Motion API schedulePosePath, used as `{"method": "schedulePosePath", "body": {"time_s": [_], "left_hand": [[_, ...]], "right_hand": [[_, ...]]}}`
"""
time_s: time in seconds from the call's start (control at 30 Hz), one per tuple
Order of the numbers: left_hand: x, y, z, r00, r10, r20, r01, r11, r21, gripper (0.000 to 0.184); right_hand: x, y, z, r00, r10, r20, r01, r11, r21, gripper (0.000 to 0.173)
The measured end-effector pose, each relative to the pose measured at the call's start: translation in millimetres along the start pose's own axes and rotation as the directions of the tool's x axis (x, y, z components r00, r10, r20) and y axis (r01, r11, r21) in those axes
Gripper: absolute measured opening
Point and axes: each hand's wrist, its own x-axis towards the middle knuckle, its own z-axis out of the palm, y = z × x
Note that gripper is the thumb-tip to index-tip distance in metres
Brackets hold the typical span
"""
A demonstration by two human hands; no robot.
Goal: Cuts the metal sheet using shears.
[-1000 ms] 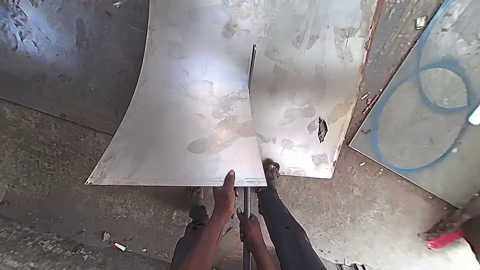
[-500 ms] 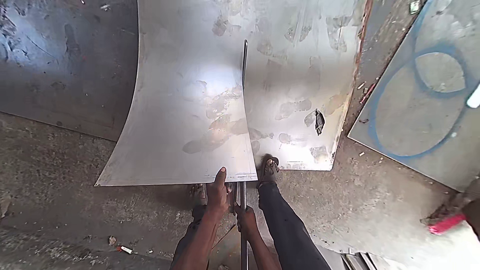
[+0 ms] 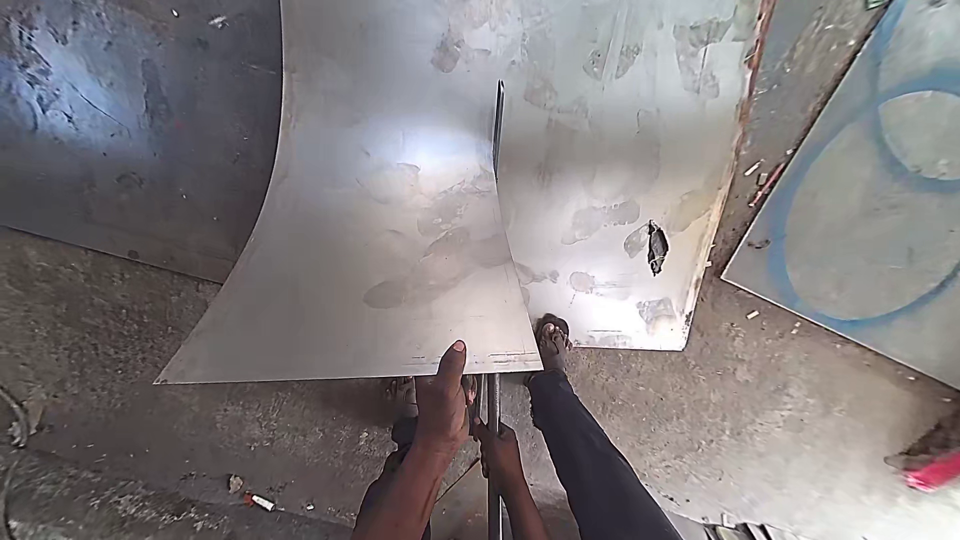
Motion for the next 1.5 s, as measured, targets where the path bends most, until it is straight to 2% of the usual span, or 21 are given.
{"method": "schedulePosePath", "body": {"time_s": [0.07,0.13,0.2,0.37,0.47,0.7,0.77,0.83,1.07,1.2,1.27,1.33,1.4,1.5], "left_hand": [[7.4,-5.6,-3.8,1.000,0.016,0.014,-0.016,1.000,0.015,0.014],[-3.8,-13.7,-12.3,1.000,-0.016,-0.007,0.016,0.999,0.027,0.014],[10.7,-18.1,-14.0,1.000,0.007,-0.019,-0.006,1.000,0.016,0.014],[14.4,-36.7,-31.5,1.000,-0.010,-0.020,0.011,0.997,0.081,0.016],[11.7,-38.2,-31.6,1.000,-0.016,-0.021,0.018,0.993,0.115,0.016],[32.6,-48.0,-41.8,1.000,0.019,-0.025,-0.015,0.989,0.147,0.015],[19.7,-54.0,-47.8,1.000,-0.013,-0.028,0.017,0.988,0.153,0.016],[28.9,-53.1,-42.9,1.000,0.005,-0.003,-0.005,0.985,0.171,0.016],[26.8,-59.6,-54.1,1.000,-0.029,-0.005,0.029,0.978,0.205,0.018],[33.4,-59.0,-51.6,1.000,-0.004,-0.012,0.006,0.981,0.194,0.015],[25.6,-66.0,-46.0,0.999,-0.024,-0.032,0.030,0.979,0.201,0.015],[32.5,-57.7,-43.9,0.999,-0.008,-0.037,0.015,0.979,0.203,0.015],[26.0,-59.6,-42.6,0.999,-0.032,-0.042,0.040,0.980,0.195,0.015],[23.2,-58.8,-48.5,1.000,0.008,-0.010,-0.006,0.981,0.195,0.015]], "right_hand": [[5.5,-15.3,3.2,1.000,-0.008,-0.004,0.008,0.999,-0.036,0.039],[-5.9,-6.1,-3.7,0.999,0.030,-0.025,-0.032,0.996,-0.079,0.040],[18.4,-12.3,3.7,1.000,0.006,-0.031,-0.010,0.992,-0.122,0.041],[39.5,2.6,7.2,0.997,0.001,-0.080,-0.022,0.967,-0.255,0.044],[47.2,9.5,6.2,0.996,-0.013,-0.084,-0.011,0.960,-0.279,0.043],[111.3,24.6,27.9,0.993,-0.087,-0.080,0.057,0.946,-0.318,0.043],[95.2,34.6,15.6,0.995,-0.054,-0.080,0.026,0.947,-0.321,0.042],[102.9,19.5,19.3,0.995,-0.071,-0.073,0.046,0.953,-0.298,0.042],[92.9,23.2,17.3,0.993,-0.068,-0.098,0.035,0.952,-0.302,0.040],[124.0,30.5,30.2,0.991,-0.116,-0.060,0.091,0.944,-0.316,0.040],[129.1,42.1,22.8,0.991,-0.102,-0.091,0.065,0.936,-0.347,0.041],[134.6,33.1,33.5,0.990,-0.107,-0.095,0.066,0.932,-0.357,0.042],[125.7,33.9,24.1,0.990,-0.095,-0.101,0.053,0.933,-0.357,0.041],[111.3,33.6,25.4,0.994,-0.088,-0.072,0.063,0.953,-0.298,0.038]]}}
